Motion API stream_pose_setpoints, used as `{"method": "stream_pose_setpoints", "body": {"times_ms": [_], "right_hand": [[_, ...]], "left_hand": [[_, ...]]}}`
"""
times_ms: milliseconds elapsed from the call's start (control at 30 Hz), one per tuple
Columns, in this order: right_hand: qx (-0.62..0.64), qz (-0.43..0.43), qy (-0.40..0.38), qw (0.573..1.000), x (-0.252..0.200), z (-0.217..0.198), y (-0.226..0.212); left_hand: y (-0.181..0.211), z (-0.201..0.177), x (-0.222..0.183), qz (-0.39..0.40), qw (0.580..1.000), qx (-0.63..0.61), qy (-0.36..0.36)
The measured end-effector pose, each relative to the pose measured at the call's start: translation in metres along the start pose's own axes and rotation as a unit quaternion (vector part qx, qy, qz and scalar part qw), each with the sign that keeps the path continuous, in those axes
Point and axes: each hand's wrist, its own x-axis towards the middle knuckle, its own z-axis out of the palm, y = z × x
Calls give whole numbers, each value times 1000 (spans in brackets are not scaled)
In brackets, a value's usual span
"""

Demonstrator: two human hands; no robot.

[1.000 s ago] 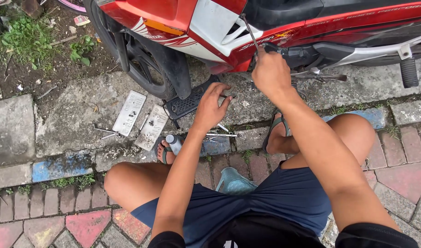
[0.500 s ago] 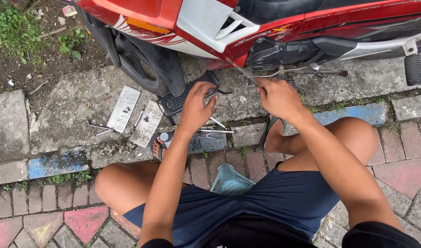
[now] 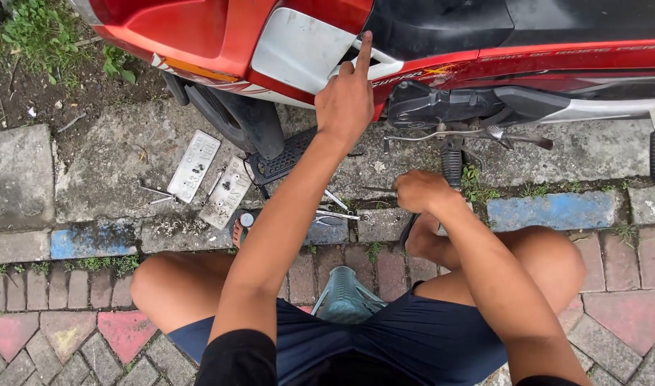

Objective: Removing the plastic side panels of a motorcycle using a screwdriver.

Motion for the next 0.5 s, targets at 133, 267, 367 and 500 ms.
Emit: {"method": "stream_pose_setpoints", "body": {"times_ms": [133, 267, 367, 500], "right_hand": [[9, 6, -6, 1000, -1, -5, 1], [30, 21, -13, 999, -16, -12, 7], [64, 32, -5, 997, -34, -31, 19], [135, 6, 180, 974, -51, -41, 53]], "left_hand": [[7, 36, 15, -87, 988, 122, -43], [-4, 18, 14, -69, 985, 121, -100], [-20, -25, 13, 15, 994, -60, -95], [-28, -61, 8, 163, 982, -75, -63]]}}
